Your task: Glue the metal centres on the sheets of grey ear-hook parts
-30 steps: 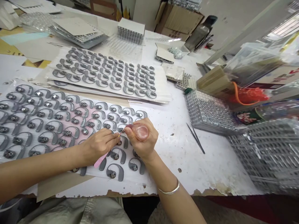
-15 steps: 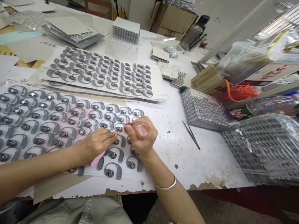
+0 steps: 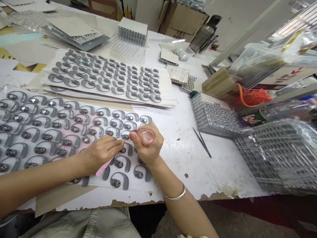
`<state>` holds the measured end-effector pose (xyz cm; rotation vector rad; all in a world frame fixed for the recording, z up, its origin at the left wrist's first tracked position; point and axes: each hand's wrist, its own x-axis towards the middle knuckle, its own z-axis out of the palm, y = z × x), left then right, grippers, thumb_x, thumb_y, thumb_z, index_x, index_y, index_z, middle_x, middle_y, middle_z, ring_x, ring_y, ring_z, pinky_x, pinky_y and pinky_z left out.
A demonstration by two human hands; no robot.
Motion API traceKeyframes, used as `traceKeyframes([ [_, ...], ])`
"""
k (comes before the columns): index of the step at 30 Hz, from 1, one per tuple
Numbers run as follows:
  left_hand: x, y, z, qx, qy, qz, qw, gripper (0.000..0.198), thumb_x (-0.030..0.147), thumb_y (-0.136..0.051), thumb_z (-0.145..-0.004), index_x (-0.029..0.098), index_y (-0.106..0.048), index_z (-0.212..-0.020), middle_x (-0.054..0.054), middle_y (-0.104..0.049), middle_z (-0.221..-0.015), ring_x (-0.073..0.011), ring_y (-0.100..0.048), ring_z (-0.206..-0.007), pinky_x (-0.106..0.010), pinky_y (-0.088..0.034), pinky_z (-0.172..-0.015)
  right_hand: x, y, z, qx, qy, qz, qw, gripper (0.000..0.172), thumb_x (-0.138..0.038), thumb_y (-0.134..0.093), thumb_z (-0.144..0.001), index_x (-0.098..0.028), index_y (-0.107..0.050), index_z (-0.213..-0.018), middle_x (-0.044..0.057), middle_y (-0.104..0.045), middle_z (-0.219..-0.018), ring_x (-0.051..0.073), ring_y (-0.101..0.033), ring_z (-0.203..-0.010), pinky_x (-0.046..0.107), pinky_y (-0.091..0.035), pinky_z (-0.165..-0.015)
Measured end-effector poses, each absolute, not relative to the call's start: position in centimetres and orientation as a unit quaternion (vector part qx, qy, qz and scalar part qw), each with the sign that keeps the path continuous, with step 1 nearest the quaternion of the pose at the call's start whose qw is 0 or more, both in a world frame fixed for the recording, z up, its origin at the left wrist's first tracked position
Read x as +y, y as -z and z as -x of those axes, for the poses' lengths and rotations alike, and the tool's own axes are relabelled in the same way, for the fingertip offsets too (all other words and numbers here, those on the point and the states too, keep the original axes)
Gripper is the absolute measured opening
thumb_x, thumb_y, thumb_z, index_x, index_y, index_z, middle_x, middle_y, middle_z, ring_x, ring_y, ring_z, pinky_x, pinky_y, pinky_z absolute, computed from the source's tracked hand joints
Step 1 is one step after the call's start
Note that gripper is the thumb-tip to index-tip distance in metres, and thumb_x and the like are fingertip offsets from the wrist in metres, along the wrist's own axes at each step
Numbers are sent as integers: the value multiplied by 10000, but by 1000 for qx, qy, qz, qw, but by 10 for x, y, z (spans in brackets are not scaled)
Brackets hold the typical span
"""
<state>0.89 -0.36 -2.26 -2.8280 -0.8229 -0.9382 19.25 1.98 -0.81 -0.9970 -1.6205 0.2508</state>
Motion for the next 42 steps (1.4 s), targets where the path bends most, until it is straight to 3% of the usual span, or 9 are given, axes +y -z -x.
traceKeyframes([
  [7, -3, 20, -8, -260, 314, 913, 13, 168, 5, -435, -864, 62, -593, -857, -142, -676, -817, -188, -589, -693, -318, -520, -614, 20, 8, -193, -693, -109, 423, 573, 116, -267, -671, -775, -188, -591, -744, 12, -613, -675, 148, -581, -584, 323, -496, -525],
  [19, 5, 21, 1, -251, 333, 903, -105, 186, 71, -483, -855, 95, -584, -1009, -127, -698, -906, -185, -646, -779, -334, -544, -705, 19, 10, -195, -696, -105, 413, 577, 112, -215, -684, -752, -195, -574, -754, 0, -582, -690, 134, -567, -599, 310, -497, -561],
  [26, 6, 12, -1, -309, 302, 885, -173, 149, 113, -512, -876, 120, -646, -939, -49, -691, -760, -158, -616, -645, -281, -516, -624, 18, 10, -196, -700, -107, 409, 576, 118, -213, -683, -753, -193, -566, -755, 1, -584, -689, 135, -569, -616, 309, -495, -570],
  [35, 5, 8, 1, -340, 273, 876, -208, 201, 180, -510, -894, 137, -662, -1018, -66, -707, -868, -174, -645, -746, -289, -520, -693, 18, 9, -196, -705, -109, 388, 583, 144, -182, -705, -729, -191, -573, -784, -7, -575, -678, 128, -551, -607, 298, -484, -565],
  [42, 6, 5, 0, -337, 284, 869, -225, 196, 157, -510, -889, 117, -681, -974, -67, -712, -812, -173, -643, -712, -280, -516, -668, 17, 7, -197, -715, -110, 391, 569, 135, -209, -704, -736, -197, -571, -747, -2, -585, -657, 135, -550, -604, 308, -484, -568],
])
